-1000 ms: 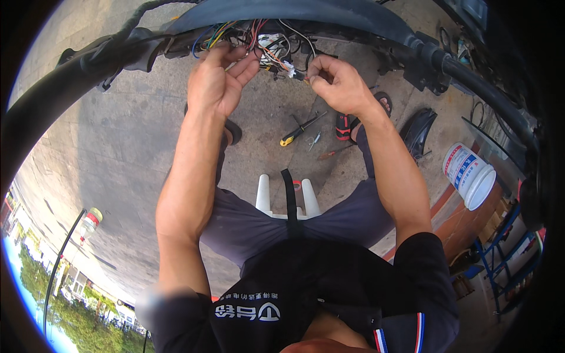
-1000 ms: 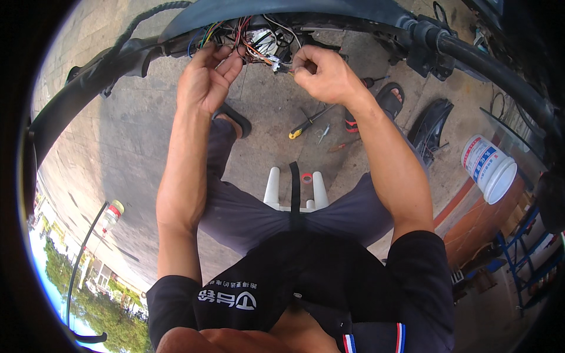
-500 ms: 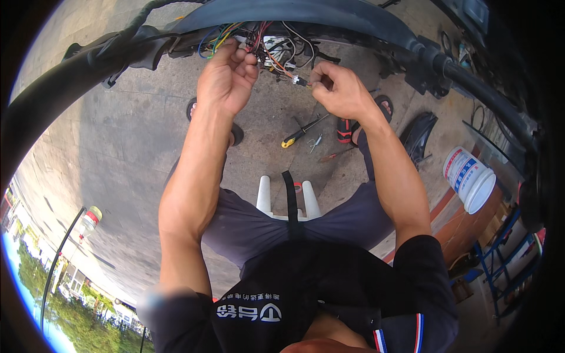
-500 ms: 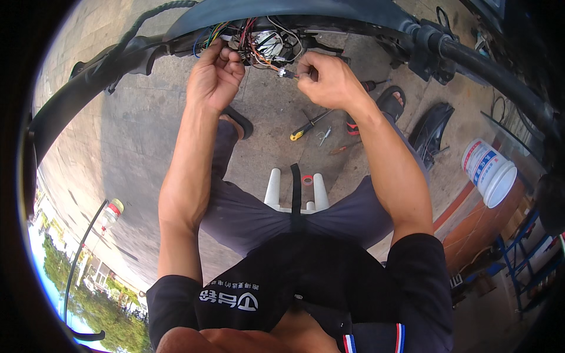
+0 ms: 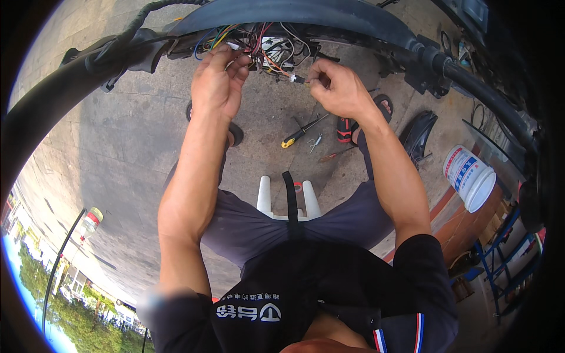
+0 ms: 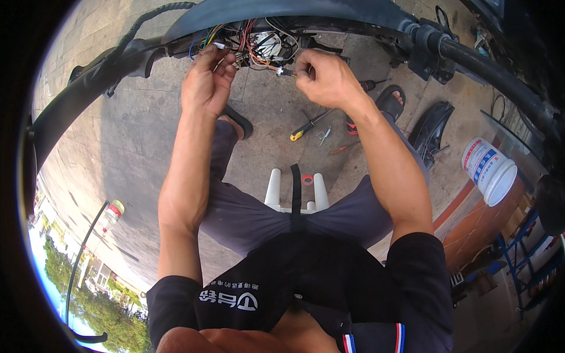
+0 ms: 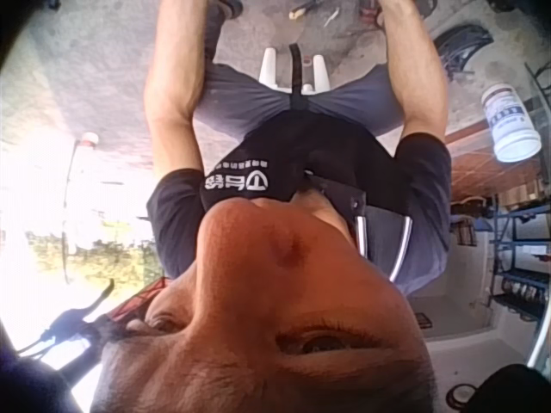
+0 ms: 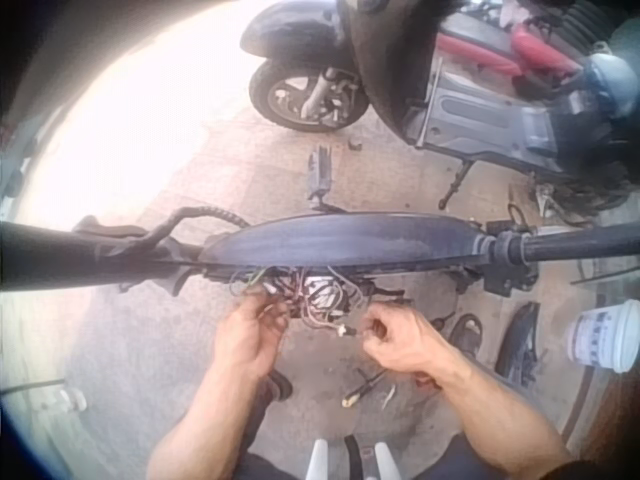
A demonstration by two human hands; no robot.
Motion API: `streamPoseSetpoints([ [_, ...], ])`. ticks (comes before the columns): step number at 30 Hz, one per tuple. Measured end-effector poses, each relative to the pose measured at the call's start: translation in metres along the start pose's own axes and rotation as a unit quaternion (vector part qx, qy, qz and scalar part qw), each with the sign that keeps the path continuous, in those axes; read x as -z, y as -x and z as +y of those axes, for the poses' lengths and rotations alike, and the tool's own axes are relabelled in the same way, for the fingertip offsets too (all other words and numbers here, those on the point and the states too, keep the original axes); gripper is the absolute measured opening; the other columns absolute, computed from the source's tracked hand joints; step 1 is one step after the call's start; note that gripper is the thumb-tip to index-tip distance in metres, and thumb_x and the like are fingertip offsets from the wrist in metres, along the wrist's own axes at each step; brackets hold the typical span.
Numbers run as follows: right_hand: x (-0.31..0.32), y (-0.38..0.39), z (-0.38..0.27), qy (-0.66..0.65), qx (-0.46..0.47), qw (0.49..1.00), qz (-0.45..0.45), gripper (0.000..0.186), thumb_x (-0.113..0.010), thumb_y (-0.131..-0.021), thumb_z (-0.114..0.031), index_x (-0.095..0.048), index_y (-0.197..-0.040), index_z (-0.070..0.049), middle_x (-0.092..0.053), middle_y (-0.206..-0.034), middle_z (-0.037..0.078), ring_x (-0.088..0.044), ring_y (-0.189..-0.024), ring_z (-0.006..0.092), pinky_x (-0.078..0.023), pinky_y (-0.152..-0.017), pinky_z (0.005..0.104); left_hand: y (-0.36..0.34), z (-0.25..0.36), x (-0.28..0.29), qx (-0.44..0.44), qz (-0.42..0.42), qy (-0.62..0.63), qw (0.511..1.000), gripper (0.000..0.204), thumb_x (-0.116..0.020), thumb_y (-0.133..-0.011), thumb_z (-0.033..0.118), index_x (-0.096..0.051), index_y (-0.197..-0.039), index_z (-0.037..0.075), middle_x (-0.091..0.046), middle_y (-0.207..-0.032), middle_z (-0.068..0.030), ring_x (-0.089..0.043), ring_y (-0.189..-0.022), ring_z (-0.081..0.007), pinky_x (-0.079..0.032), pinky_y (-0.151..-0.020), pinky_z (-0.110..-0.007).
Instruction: The person sits on a small stool and works on a dense bundle of multicolored wires under a scooter's handlebar. They repeatedly connect and disconnect small white plastic connectors, separating and rejoining wire pairs by hand. Tools including a screwdriver and drill lie on the floor nearby but are not used during the clip.
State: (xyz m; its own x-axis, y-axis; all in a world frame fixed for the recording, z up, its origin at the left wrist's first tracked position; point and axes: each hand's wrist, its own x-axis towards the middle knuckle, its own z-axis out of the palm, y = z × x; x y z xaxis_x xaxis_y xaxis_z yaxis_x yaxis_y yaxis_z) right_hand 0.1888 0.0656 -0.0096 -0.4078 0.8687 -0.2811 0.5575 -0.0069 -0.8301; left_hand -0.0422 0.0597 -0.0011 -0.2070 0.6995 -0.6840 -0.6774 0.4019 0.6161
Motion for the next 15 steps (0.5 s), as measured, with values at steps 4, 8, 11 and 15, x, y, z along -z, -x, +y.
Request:
streamPoseSetpoints([
  [4, -0.001, 0.0, 0.0, 0.001, 0.01, 1.0, 0.004, 0.014, -0.056, -0.076, -0.011, -0.058, -0.084, 0.0, -0.058, -0.067, 0.007, -0.055, -0.06, 0.0136, -0.045, -0.058, 0.0298, 0.0, -0.003, 0.002, -0.021, -0.013, -0.012, 1.0, 0.009, -0.056, -0.093, 0.012, -0.054, -0.097, 0.005, -0.062, -0.088, -0.0111, -0.06, -0.073, -0.0191, -0.05, -0.06, -0.027],
  [8, 0.0, 0.001, 0.0, 0.005, 0.005, 1.0, 0.001, 0.014, -0.056, -0.076, -0.011, -0.058, -0.084, 0.0, -0.059, -0.068, 0.007, -0.056, -0.06, 0.0145, -0.046, -0.058, 0.0301, 0.0, -0.009, 0.005, -0.031, -0.038, -0.021, 0.999, 0.011, -0.058, -0.092, 0.017, -0.055, -0.097, 0.007, -0.062, -0.084, -0.0072, -0.06, -0.066, -0.0155, -0.048, -0.058, -0.026],
  [11, -0.001, 0.001, 0.0, 0.011, 0.008, 1.0, -0.003, 0.014, -0.056, -0.075, -0.011, -0.058, -0.084, 0.0, -0.06, -0.07, 0.008, -0.056, -0.061, 0.0158, -0.046, -0.059, 0.0304, 0.001, -0.014, 0.005, -0.034, -0.049, -0.025, 0.998, 0.011, -0.059, -0.092, 0.016, -0.055, -0.097, 0.007, -0.062, -0.084, -0.0069, -0.059, -0.065, -0.0143, -0.047, -0.057, -0.025],
  [15, -0.001, 0.0, -0.001, 0.011, 0.005, 1.0, -0.008, 0.014, -0.056, -0.075, -0.011, -0.058, -0.084, 0.0, -0.06, -0.071, 0.009, -0.056, -0.061, 0.0172, -0.046, -0.059, 0.0309, 0.004, -0.017, 0.004, -0.045, -0.061, -0.03, 0.997, 0.01, -0.058, -0.092, 0.015, -0.056, -0.096, 0.006, -0.062, -0.083, -0.0063, -0.059, -0.064, -0.013, -0.047, -0.056, -0.023],
])
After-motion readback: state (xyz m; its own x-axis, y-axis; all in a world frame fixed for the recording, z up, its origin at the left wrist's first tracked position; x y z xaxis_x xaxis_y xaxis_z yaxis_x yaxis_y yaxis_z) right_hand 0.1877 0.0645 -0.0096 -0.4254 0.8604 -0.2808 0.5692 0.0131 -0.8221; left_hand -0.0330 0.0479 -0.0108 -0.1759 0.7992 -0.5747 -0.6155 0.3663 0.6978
